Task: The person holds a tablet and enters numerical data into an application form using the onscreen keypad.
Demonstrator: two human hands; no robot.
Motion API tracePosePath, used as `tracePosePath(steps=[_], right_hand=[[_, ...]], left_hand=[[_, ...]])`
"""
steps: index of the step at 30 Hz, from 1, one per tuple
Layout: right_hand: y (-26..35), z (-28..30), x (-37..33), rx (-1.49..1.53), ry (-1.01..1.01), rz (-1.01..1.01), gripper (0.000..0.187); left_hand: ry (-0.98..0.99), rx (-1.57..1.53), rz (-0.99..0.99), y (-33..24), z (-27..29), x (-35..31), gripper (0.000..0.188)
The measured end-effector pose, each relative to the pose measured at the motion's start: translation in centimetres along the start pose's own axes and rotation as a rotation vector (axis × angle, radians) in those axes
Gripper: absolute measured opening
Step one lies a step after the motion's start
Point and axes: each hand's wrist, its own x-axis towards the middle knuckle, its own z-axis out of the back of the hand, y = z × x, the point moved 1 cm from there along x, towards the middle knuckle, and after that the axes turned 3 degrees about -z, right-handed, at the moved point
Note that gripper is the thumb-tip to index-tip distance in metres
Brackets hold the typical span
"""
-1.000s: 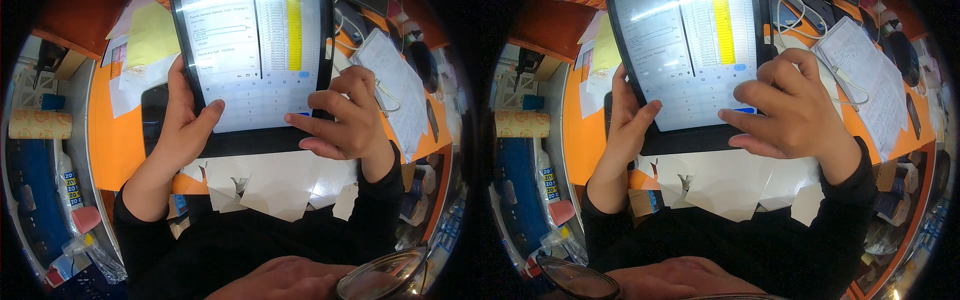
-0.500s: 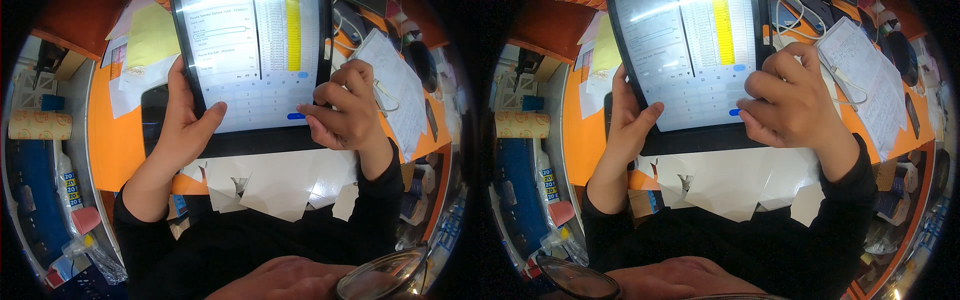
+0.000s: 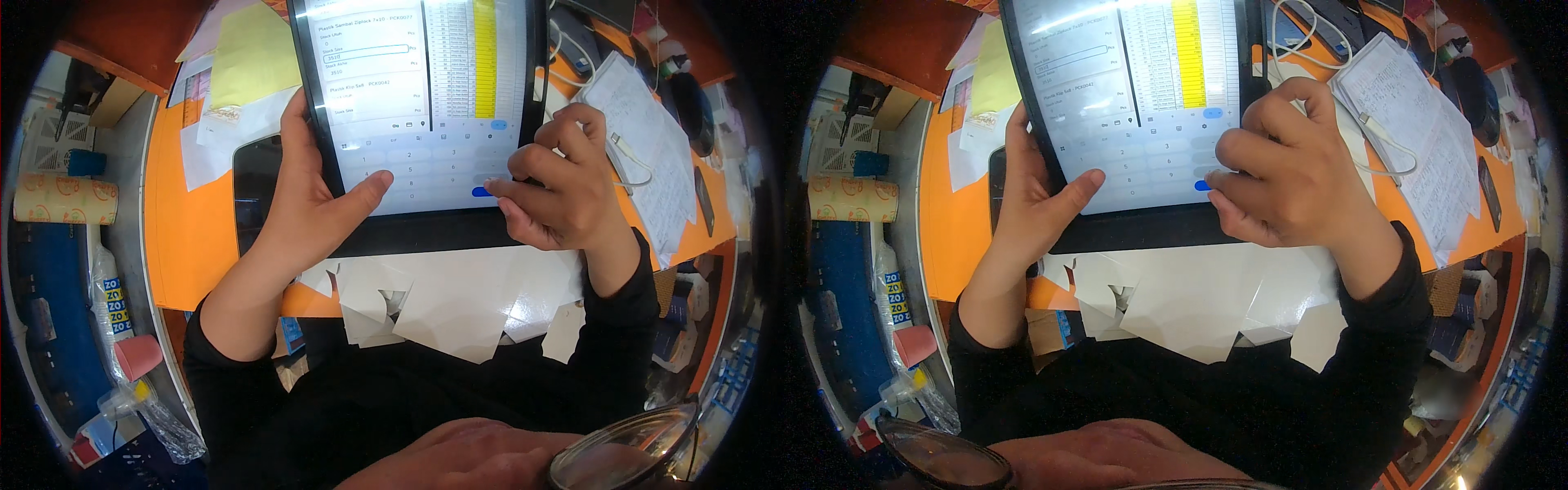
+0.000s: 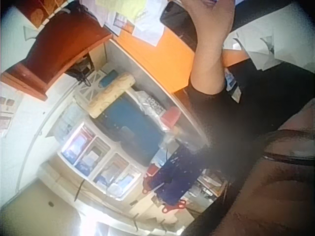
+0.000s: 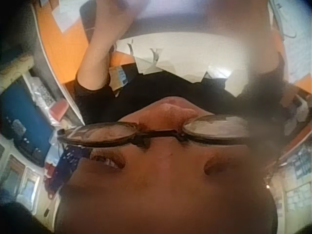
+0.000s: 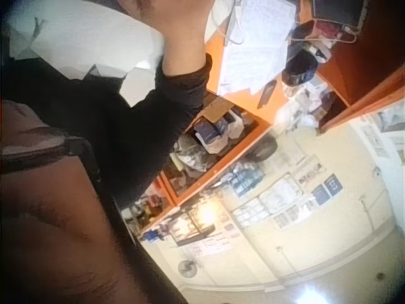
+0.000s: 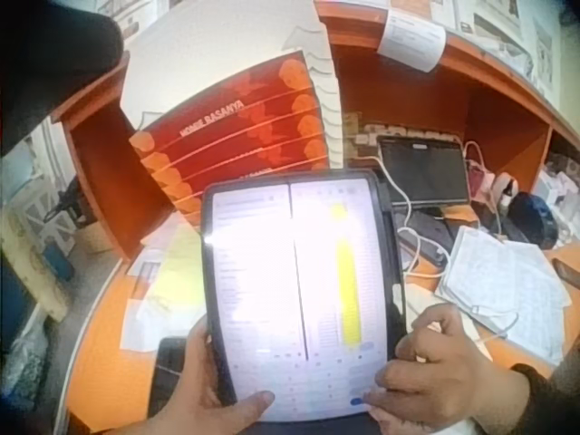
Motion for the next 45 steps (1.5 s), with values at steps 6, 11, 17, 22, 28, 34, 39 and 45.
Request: tracePosePath(steps=[6,11,17,22,28,34,39,45], right_hand=[[-0.1,0.1,-0.1,-0.004,0.003,-0.001,0.017],[0.0,0.0,-0.2,-0.023,0.011,-0.015,0.018],[0.3,0.2,-0.1,0.001,0.008,0.005,0.023],[1.1,-0.2,0.0,-0.026,0.032,0.015,0.028],[2.5,-1.9,-0.5,-0.032,0.232,-0.076,0.032],[2.8,-2.1,-0.5,-0.092,0.271,-0.079,0.035],[3.2,-2.4,-0.6,-0.099,0.311,-0.098,0.037],[3.2,-2.4,-0.5,-0.102,0.323,-0.095,0.035]], left_hand=[[-0.019,-0.005,-0.009,0.6,-0.2,0.0,0.097],[-0.053,-0.014,-0.007,0.7,-0.4,0.0,0.101],[-0.048,0.032,0.003,0.5,-0.3,-0.1,0.103],[0.021,0.076,-0.032,0.1,-0.1,-0.2,0.095],[0.019,-0.095,0.012,0.1,0.3,-0.1,0.080],[-0.016,-0.091,0.012,0.8,0.2,-0.1,0.072],[-0.010,-0.061,-0.005,0.4,0.1,0.0,0.070],[-0.009,-0.086,0.006,0.2,0.2,-0.1,0.071]])
